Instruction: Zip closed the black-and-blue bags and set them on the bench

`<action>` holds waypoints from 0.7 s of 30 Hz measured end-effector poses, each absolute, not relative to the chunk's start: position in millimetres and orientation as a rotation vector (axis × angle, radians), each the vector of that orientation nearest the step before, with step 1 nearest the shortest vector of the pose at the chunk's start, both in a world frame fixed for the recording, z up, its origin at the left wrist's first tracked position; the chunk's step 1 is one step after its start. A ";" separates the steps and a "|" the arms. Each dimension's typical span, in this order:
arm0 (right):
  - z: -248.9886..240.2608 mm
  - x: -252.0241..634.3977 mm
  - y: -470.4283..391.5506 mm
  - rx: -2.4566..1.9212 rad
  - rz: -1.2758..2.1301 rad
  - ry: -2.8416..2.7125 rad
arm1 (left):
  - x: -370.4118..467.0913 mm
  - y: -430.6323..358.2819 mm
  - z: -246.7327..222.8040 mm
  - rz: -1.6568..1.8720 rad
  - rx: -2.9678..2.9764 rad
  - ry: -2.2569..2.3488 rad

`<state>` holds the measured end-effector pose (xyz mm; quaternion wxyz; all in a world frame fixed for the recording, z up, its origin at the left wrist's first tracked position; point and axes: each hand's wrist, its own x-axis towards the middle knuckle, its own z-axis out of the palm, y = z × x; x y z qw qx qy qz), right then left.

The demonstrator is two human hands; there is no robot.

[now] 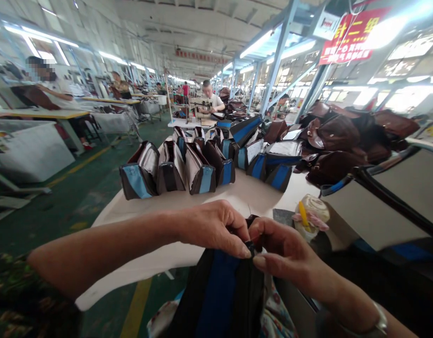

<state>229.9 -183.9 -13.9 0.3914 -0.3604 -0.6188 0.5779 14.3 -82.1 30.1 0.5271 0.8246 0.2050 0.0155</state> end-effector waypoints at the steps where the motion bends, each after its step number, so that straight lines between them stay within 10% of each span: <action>1: -13.1 230.4 -184.5 -0.901 1.509 -1.532 | 14.5 -81.1 29.4 0.038 1.952 0.473; 21: -10.8 222.4 -177.7 -1.084 1.479 -1.439 | 22.5 -84.3 25.1 0.033 1.785 0.546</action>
